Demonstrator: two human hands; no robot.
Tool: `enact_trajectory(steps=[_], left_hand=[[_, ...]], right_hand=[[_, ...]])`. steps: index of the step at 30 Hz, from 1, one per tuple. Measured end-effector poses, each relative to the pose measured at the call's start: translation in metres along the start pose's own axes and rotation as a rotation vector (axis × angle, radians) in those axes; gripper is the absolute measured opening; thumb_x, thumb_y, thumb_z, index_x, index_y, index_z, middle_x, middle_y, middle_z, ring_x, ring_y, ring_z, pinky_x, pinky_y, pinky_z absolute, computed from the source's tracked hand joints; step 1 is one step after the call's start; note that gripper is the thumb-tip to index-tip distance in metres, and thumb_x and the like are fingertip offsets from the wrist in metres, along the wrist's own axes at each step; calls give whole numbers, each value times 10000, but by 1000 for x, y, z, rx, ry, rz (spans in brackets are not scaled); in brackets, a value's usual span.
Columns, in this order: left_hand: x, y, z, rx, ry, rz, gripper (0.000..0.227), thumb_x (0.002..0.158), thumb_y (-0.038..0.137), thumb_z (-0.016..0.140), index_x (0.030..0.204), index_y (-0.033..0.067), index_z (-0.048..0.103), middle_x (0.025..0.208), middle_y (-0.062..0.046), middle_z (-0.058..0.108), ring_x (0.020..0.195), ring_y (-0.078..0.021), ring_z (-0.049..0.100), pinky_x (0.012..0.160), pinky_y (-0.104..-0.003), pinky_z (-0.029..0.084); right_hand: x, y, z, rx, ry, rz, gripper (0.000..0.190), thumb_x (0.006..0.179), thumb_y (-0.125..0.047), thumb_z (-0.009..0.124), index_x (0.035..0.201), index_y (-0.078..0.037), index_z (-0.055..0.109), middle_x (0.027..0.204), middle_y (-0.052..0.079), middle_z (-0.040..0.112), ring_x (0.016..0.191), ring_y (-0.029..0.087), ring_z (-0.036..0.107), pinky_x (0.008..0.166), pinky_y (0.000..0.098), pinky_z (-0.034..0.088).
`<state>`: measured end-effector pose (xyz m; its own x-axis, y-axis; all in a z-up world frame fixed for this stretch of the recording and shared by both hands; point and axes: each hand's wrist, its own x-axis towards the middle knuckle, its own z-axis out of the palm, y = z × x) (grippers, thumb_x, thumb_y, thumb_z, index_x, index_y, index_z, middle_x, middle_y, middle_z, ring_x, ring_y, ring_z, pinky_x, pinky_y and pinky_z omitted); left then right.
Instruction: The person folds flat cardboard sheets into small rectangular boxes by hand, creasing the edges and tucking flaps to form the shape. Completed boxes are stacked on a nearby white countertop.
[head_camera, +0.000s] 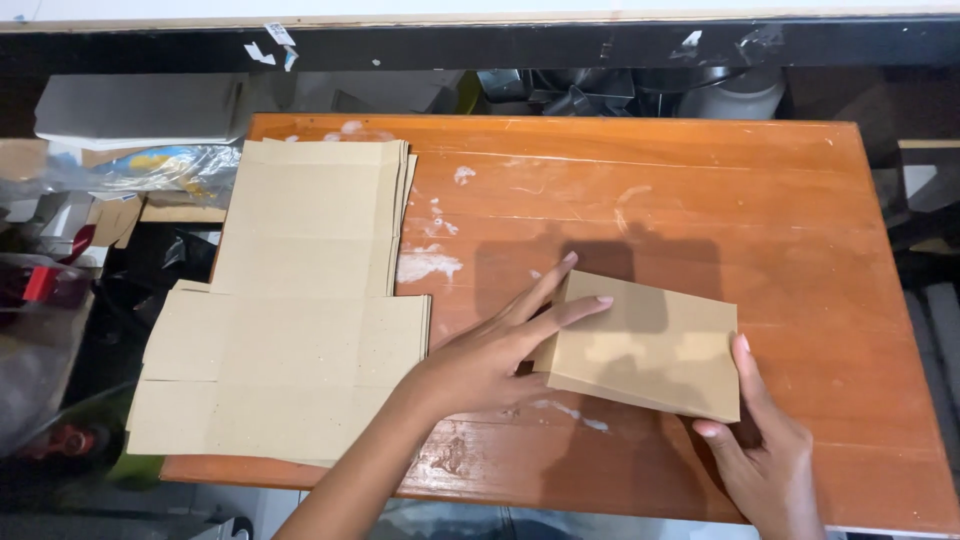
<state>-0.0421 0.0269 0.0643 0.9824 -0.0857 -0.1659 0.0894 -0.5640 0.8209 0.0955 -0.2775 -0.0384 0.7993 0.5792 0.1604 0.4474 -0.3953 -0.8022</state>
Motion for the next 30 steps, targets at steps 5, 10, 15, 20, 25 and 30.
enact_trajectory(steps=[5, 10, 15, 20, 25, 30], left_hand=[[10, -27, 31, 54, 107, 74, 1042, 844, -150, 518, 1618, 275, -36, 1753, -141, -187, 1647, -388, -29, 1048, -475, 248], [7, -20, 32, 119, 160, 116, 1053, 997, 356, 684, 1620, 218, -154, 1741, -159, -161, 1618, -373, -134, 1271, -544, -104], [4, -19, 23, 109, 78, 97, 949, 1001, 606, 346, 1601, 75, -161, 1721, -188, -167, 1601, -310, -168, 1271, -509, -92], [0, -9, 9, -71, 1, -47, 839, 955, 526, 519, 1623, 277, 78, 1714, -134, -58, 1592, -335, -55, 1212, -530, 87], [10, -32, 25, 77, 129, -23, 912, 894, 414, 793, 1579, 347, 195, 1570, -222, 183, 1461, -388, 240, 1109, -552, 301], [9, -31, 26, 137, 250, 6, 1013, 846, 564, 761, 1624, 293, 170, 1534, -185, 257, 1397, -391, 318, 1104, -589, 319]], right_hand=[[6, -14, 4, -99, -21, 70, 856, 826, -220, 757, 1624, -111, 466, 1142, -18, 662, 1034, 33, 405, 920, 209, 407], [11, -46, 11, 8, 82, 41, 747, 798, -36, 756, 1505, -17, 517, 1475, 133, 581, 1265, 137, 553, 1088, 292, 463], [12, -32, 10, 192, 38, 20, 821, 742, -104, 769, 1500, -13, 467, 1533, 143, 498, 1335, 190, 535, 1194, 330, 406], [28, -17, -12, 29, -63, -220, 738, 721, -249, 805, 1403, -53, 604, 1475, 156, 586, 1376, 244, 543, 1179, 367, 449], [41, -39, -21, -84, -308, -199, 900, 785, -560, 603, 1577, -207, 363, 1752, 153, 141, 1603, 355, 160, 1199, 533, 231], [44, -45, -18, -193, -533, -170, 932, 934, -600, 339, 1628, -103, -33, 1741, 75, -84, 1596, 302, -197, 1243, 522, -99]])
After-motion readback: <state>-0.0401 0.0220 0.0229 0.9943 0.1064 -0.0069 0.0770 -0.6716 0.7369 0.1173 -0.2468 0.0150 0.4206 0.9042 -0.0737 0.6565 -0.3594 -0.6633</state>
